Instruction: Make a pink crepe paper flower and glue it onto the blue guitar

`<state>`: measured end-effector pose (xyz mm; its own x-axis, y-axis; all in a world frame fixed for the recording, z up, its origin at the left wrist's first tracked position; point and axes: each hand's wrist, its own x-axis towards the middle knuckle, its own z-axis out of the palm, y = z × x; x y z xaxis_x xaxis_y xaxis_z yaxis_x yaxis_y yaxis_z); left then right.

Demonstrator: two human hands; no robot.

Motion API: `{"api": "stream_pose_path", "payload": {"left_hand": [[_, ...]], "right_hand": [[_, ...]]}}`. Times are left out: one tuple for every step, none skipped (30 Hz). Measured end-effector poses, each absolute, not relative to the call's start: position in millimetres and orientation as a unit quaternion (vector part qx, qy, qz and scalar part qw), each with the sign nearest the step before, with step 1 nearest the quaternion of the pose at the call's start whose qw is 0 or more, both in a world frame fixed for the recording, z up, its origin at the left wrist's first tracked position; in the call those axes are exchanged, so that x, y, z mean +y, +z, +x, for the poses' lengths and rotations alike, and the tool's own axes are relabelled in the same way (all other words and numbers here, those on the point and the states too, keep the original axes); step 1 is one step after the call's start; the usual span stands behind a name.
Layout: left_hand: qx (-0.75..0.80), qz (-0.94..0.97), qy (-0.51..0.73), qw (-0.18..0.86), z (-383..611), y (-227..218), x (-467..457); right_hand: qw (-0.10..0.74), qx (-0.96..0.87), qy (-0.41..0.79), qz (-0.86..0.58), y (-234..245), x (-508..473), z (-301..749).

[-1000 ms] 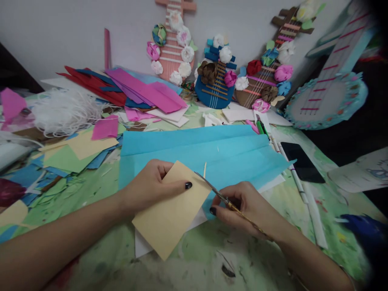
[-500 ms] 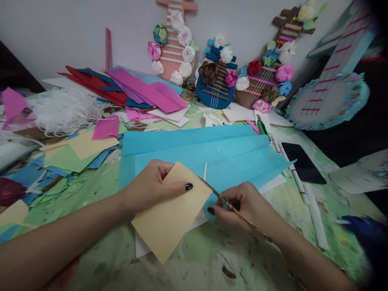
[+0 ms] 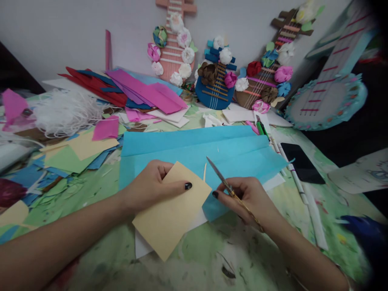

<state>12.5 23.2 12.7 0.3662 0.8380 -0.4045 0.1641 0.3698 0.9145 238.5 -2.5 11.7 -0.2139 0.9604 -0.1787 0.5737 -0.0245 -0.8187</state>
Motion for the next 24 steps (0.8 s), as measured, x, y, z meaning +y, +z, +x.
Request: {"api": "stream_pose_path", "payload": {"left_hand": [[0.501,0.499,0.256,0.659,13,12,23],[0.501,0.498,0.258,0.659,13,12,24],[0.499,0.495,0.262,0.661,13,11,24],[0.496,0.491,0.270,0.664,12,11,25],[0.491,0.483,0.283,0.668,12,10,26],[0.484,0.469,0.302,0.674,11,9,28],[0.478,0.449,0.325,0.681,9,7,31],[0.475,0.421,0.354,0.687,7,6,35],[0.476,0.384,0.383,0.692,4,3,40],[0.481,0.341,0.411,0.696,1,1,45],[0.487,0.296,0.438,0.696,-2,-2,51],[0.487,0.250,0.452,0.704,-4,-5,58],[0.470,0.213,0.477,0.712,-7,-8,64],[0.441,0.185,0.507,0.717,-9,-10,69],[0.412,0.163,0.523,0.728,-10,-12,73],[0.390,0.149,0.538,0.732,-10,-14,75],[0.375,0.140,0.543,0.738,-9,-14,77],[0.368,0.136,0.542,0.743,-8,-14,77],[0.364,0.135,0.540,0.747,-7,-14,76],[0.362,0.137,0.537,0.749,-6,-14,76],[0.358,0.140,0.539,0.750,-6,-14,75],[0.355,0.143,0.541,0.749,-5,-15,74],[0.354,0.146,0.541,0.749,-6,-16,74],[0.356,0.148,0.536,0.750,-7,-17,74]], "right_hand": [[0.256,-0.643,0.415,-0.590,10,-1,239],[0.282,-0.626,0.412,-0.599,8,0,239],[0.309,-0.609,0.407,-0.607,6,2,240],[0.338,-0.593,0.400,-0.612,4,3,241],[0.369,-0.576,0.397,-0.612,1,5,242],[0.401,-0.561,0.397,-0.605,-1,6,243],[0.431,-0.549,0.403,-0.592,-3,7,244],[0.456,-0.541,0.408,-0.576,-5,7,245],[0.473,-0.538,0.412,-0.563,-5,7,246],[0.482,-0.542,0.406,-0.556,-6,7,247],[0.479,-0.556,0.385,-0.560,-5,7,248],[0.466,-0.578,0.345,-0.574,-4,6,248],[0.443,-0.606,0.293,-0.592,-3,6,248],[0.413,-0.639,0.233,-0.606,-2,5,248],[0.378,-0.673,0.173,-0.612,-1,5,246],[0.339,-0.706,0.121,-0.610,-1,6,244],[0.298,-0.735,0.085,-0.603,-2,6,241],[0.259,-0.758,0.063,-0.595,-3,7,238],[0.222,-0.776,0.052,-0.589,-4,7,234],[0.186,-0.788,0.046,-0.585,-5,8,230],[0.157,-0.799,0.043,-0.579,-6,7,226],[0.133,-0.813,0.043,-0.565,-6,6,222],[0.114,-0.834,0.047,-0.538,-5,4,220],[0.099,-0.859,0.056,-0.499,-3,0,218]]}}
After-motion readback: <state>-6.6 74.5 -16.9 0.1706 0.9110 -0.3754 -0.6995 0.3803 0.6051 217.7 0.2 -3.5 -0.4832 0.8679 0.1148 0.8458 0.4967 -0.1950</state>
